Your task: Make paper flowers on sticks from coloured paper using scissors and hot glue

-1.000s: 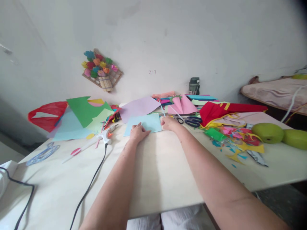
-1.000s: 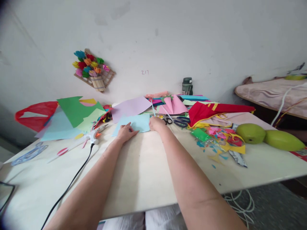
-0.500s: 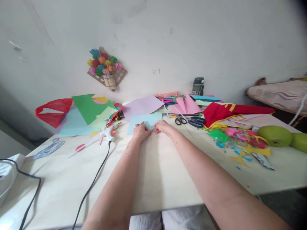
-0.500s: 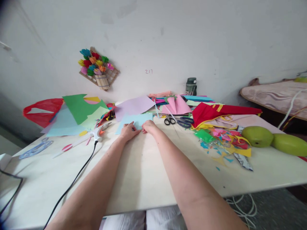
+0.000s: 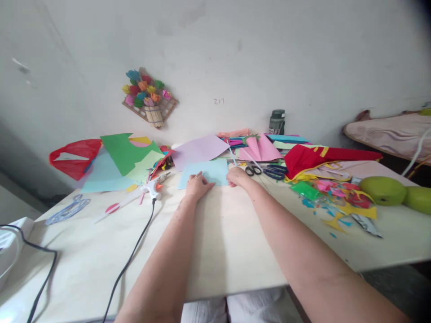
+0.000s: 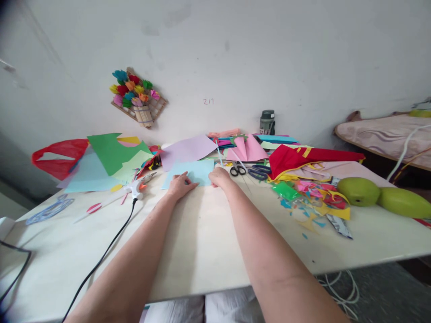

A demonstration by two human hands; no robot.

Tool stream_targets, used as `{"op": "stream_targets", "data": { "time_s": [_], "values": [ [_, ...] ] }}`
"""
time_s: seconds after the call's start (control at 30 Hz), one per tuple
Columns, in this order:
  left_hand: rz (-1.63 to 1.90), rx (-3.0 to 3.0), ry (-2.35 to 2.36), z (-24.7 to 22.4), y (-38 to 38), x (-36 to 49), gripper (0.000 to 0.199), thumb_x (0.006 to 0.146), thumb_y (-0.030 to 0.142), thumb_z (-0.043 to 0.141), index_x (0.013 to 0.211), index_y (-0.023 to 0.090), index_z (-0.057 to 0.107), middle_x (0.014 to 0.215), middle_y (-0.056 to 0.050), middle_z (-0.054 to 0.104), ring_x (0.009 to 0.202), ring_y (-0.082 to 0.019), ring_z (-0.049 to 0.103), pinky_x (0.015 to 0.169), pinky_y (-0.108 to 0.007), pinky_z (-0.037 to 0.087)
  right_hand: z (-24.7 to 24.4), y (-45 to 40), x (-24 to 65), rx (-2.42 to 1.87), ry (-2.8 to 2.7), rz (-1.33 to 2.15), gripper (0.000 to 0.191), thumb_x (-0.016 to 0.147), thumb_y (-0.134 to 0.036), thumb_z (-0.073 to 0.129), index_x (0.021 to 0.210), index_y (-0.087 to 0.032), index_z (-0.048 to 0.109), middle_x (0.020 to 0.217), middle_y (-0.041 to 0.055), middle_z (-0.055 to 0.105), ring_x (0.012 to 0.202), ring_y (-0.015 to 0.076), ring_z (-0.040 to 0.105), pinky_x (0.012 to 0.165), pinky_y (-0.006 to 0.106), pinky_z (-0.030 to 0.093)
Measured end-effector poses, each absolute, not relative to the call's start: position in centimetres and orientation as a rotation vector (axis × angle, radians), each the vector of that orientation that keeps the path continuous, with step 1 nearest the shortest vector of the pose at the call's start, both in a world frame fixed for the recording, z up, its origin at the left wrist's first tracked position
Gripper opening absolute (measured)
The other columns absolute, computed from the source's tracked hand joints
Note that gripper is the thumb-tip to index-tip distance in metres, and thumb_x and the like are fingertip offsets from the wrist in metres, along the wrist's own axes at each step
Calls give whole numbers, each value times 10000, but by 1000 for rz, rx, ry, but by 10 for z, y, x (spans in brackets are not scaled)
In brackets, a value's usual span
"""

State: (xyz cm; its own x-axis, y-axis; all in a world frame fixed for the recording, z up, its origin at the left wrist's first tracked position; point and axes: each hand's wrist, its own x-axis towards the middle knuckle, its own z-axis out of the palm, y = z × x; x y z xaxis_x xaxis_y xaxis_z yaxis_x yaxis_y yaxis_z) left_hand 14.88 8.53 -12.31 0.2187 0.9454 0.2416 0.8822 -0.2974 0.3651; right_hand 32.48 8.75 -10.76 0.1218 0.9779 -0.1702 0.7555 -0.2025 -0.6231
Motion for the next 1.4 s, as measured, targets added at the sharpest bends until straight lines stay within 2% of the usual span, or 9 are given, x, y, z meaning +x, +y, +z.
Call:
{"op": "stream_targets", "data": {
  "time_s": [0.1,0.2,0.27,0.33,0.43,0.53,0.7,1.0,1.4],
  "values": [
    [639,2324,1769,-123,86,149,299,626,506,572,668,210,583,1282,-33,440,1148,-240,354,915,-341,321,-107,86,334,-2099,-1760,687,209,673,-171,501,791,-90,653,718,133,667,567,174,619,528,223,442],
    [643,2328,1763,-124,87,149,289,625,497,578,669,212,582,1274,-38,448,1143,-242,358,907,-339,328,-99,80,339,-2117,-1773,319,247,656,-156,505,844,-97,653,848,164,653,792,229,614,645,253,442],
    [648,2338,1756,-124,88,148,288,625,497,578,671,213,582,1268,-42,455,1140,-242,360,901,-337,334,-94,76,335,-2037,-1719,148,238,667,-160,490,838,-116,650,910,149,640,902,241,578,709,263,431],
    [649,2353,1756,-125,88,149,294,625,501,576,668,210,582,1262,-48,461,1135,-247,365,900,-339,337,-91,73,322,-1896,-1662,247,227,698,-171,456,836,-138,633,865,99,648,858,202,588,690,239,440],
    [650,2374,1767,-124,87,150,284,637,486,567,669,205,588,1260,-48,463,1132,-252,369,905,-342,335,-97,71,295,-1612,-1572,720,259,747,-196,413,944,-146,575,796,47,641,676,122,599,569,180,456],
    [610,2397,1722,-119,84,146,253,657,452,556,698,208,609,1253,-36,472,1138,-244,371,910,-322,334,-110,72,275,-1515,-1504,952,236,722,-110,414,896,-139,572,808,41,634,663,92,585,568,150,451],
    [547,2407,1627,-108,78,114,227,656,337,564,855,245,622,1207,4,515,1099,-193,431,882,-253,355,-119,73,274,-1560,-1535,949,224,683,-72,442,849,-136,579,779,36,627,622,79,560,565,150,432],
    [767,2244,1408,-121,86,85,184,634,352,587,743,214,641,1217,-11,510,1014,-179,514,896,-276,340,-118,75,289,-1534,-1657,901,174,630,-71,512,763,-115,615,604,7,577,501,72,485,478,162,375],
    [790,2178,1432,-120,85,87,174,623,332,595,725,201,648,1205,-19,520,995,-185,524,879,-284,359,-123,78,284,-1594,-2002,480,119,675,-195,592,732,-130,674,728,34,651,671,109,557,588,177,377]
  ]
}}
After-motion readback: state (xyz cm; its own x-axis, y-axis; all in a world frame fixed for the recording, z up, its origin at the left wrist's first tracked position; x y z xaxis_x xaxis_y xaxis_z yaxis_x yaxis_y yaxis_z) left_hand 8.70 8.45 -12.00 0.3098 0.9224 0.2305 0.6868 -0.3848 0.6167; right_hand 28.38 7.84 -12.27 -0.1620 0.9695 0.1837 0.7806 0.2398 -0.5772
